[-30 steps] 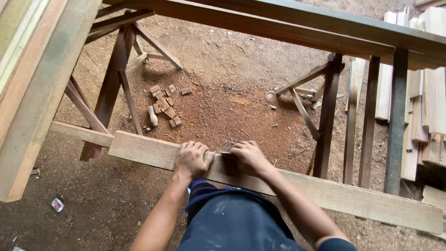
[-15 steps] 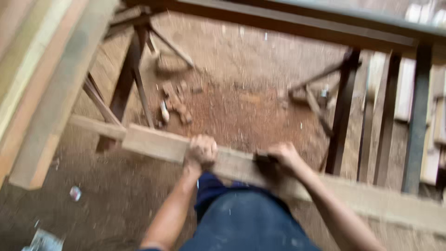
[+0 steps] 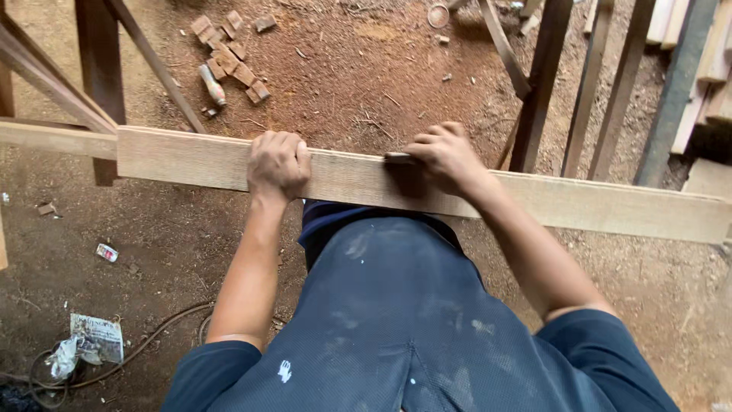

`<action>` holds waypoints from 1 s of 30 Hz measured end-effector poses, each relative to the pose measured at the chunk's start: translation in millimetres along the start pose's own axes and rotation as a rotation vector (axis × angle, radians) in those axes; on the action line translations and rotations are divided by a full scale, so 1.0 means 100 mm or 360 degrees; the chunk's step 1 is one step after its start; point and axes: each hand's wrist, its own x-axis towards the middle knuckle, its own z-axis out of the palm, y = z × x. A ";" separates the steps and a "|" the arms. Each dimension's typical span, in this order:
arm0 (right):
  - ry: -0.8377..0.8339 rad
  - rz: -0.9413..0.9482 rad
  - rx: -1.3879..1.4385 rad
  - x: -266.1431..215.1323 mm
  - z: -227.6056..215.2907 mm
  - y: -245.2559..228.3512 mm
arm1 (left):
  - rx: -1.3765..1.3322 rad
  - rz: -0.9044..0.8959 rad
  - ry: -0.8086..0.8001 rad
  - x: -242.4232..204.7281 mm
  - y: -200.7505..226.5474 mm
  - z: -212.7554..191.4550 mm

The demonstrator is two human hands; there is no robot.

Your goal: The person sands a long piece of wood with a piece of sandpaper by hand, rubbing it along the surface and edges.

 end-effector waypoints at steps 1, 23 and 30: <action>-0.0058 0.0084 -0.0061 -0.17 -0.10 0.03 | -0.0001 0.0014 0.0003 -0.01 -0.01 0.01; -0.0079 0.0232 -0.0313 -0.67 -0.36 0.20 | -0.0022 0.0004 0.0050 -0.04 0.03 0.01; 0.0322 -0.0156 -0.0130 0.56 0.45 -0.65 | 0.0016 0.0028 0.0134 -0.03 0.05 -0.06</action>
